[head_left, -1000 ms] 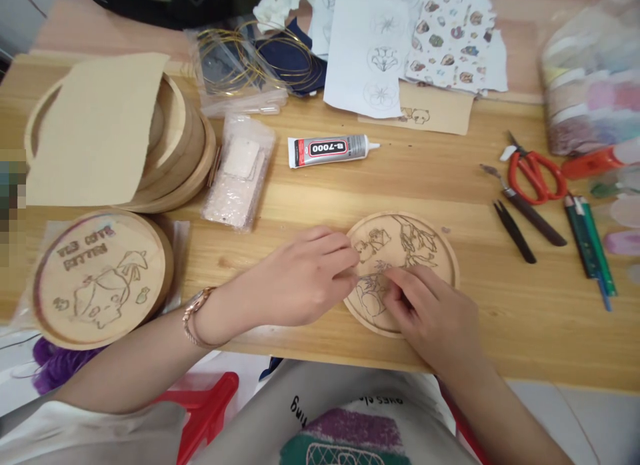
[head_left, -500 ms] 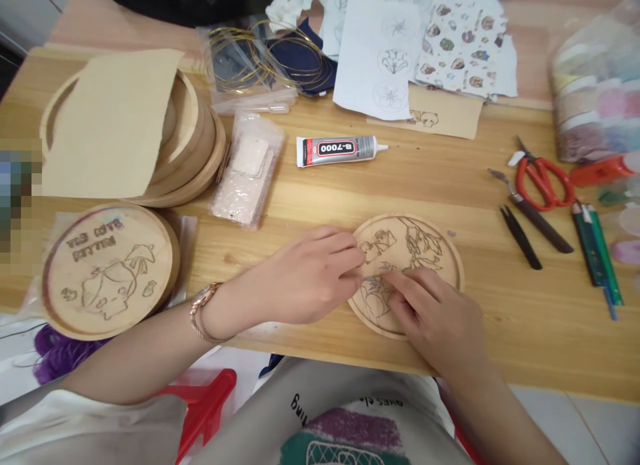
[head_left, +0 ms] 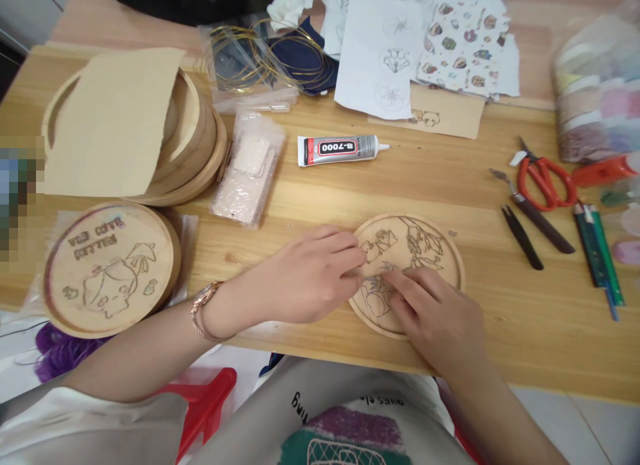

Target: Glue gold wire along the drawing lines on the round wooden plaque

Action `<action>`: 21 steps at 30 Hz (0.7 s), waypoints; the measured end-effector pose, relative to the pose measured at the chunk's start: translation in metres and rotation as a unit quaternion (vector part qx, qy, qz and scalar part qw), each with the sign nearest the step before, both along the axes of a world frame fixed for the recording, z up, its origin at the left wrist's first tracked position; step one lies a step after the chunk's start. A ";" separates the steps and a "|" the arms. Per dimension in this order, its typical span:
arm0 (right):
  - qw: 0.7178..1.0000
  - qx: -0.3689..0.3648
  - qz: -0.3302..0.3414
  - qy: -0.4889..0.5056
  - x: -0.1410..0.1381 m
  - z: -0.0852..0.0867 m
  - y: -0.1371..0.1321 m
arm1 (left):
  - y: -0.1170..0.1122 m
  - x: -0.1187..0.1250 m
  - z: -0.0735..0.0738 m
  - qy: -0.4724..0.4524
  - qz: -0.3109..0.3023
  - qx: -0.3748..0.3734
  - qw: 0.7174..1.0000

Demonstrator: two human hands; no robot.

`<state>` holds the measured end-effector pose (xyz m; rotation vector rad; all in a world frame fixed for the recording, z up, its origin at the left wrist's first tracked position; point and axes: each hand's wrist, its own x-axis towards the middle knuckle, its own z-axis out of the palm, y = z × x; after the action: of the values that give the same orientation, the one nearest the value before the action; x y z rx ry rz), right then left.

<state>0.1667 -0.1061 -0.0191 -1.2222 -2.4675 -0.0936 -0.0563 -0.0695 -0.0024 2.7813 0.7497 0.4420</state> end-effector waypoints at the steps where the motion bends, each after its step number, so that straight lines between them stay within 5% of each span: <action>1: 1.000 0.002 0.001 -0.001 0.000 0.000 0.000 | 0.000 0.000 0.000 0.000 -0.001 0.000 1.000; 21: 1.000 -0.005 0.000 -0.008 0.001 -0.001 -0.002 | 0.001 0.000 -0.001 -0.003 -0.001 0.008 1.000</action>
<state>0.1679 -0.1086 -0.0201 -1.2301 -2.4844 -0.0918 -0.0560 -0.0689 -0.0038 2.7952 0.7444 0.4572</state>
